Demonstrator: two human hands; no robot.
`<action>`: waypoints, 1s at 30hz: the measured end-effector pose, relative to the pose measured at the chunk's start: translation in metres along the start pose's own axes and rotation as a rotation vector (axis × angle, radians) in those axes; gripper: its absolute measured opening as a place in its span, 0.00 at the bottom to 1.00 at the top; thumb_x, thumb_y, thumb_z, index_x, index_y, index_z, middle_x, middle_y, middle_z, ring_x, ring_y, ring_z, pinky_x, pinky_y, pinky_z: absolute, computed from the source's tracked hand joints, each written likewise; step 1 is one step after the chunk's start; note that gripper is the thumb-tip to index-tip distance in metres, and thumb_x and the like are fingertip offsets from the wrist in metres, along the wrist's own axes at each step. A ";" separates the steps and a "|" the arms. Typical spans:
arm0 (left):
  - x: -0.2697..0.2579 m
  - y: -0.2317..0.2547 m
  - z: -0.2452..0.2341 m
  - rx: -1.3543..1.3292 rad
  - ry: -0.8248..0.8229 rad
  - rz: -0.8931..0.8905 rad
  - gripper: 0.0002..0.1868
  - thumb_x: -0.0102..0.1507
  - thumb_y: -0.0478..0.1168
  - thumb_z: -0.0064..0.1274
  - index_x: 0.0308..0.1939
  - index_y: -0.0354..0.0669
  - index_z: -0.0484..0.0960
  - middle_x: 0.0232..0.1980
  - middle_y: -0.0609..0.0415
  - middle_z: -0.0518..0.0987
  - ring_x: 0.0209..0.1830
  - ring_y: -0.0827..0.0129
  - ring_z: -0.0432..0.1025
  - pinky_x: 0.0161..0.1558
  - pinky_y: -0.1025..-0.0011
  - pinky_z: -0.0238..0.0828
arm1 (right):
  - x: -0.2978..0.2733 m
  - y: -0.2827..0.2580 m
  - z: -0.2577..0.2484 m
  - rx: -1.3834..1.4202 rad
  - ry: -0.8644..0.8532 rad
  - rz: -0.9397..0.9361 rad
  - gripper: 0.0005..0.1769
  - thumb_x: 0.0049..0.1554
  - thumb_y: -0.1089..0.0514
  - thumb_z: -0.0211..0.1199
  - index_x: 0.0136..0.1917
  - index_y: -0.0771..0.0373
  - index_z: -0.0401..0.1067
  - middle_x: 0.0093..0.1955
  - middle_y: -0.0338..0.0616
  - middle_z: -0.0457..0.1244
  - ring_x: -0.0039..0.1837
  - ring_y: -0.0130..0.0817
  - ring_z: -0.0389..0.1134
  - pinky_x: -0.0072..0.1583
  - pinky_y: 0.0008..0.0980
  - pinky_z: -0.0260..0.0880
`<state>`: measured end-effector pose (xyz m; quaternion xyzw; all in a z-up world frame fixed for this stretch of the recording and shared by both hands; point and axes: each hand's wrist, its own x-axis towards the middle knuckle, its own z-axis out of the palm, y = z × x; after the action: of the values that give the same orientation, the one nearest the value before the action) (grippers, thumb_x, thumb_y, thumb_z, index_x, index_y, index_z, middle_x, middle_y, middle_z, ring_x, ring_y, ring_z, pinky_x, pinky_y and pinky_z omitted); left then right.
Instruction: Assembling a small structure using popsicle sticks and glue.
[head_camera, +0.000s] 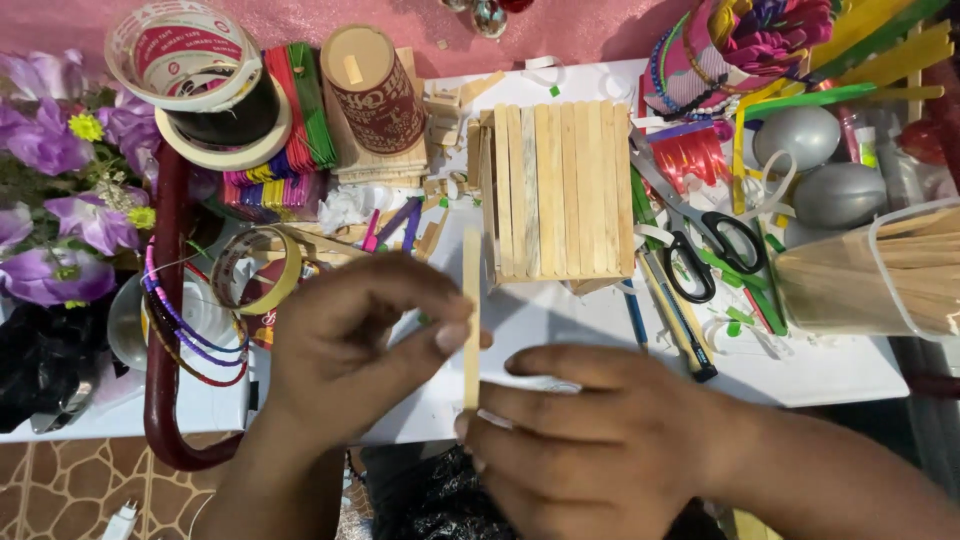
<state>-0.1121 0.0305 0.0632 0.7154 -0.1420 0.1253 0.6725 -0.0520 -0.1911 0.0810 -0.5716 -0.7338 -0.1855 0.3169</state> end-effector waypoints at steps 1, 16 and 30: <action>0.007 0.002 0.001 0.001 0.002 -0.001 0.05 0.64 0.30 0.58 0.44 0.37 0.80 0.43 0.49 0.83 0.41 0.69 0.78 0.47 0.75 0.76 | 0.001 0.003 -0.007 0.002 0.000 -0.001 0.14 0.69 0.58 0.49 0.48 0.55 0.76 0.55 0.46 0.73 0.55 0.40 0.77 0.59 0.38 0.76; 0.074 -0.041 0.003 -0.014 0.177 -0.115 0.03 0.68 0.30 0.57 0.45 0.41 0.81 0.30 0.66 0.69 0.29 0.86 0.59 0.35 0.85 0.62 | 0.035 0.160 -0.046 0.404 -0.185 0.762 0.10 0.69 0.63 0.58 0.63 0.65 0.73 0.54 0.40 0.68 0.55 0.25 0.68 0.56 0.26 0.67; 0.066 -0.050 -0.014 0.034 0.067 -0.205 0.09 0.67 0.38 0.58 0.52 0.45 0.81 0.46 0.58 0.82 0.47 0.76 0.75 0.50 0.78 0.76 | 0.035 0.197 -0.031 0.526 -0.297 1.034 0.09 0.62 0.58 0.62 0.55 0.59 0.76 0.51 0.34 0.70 0.55 0.22 0.69 0.55 0.24 0.68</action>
<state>-0.0324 0.0452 0.0420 0.7330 -0.0432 0.0822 0.6738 0.1392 -0.1308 0.1101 -0.7769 -0.4181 0.2626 0.3907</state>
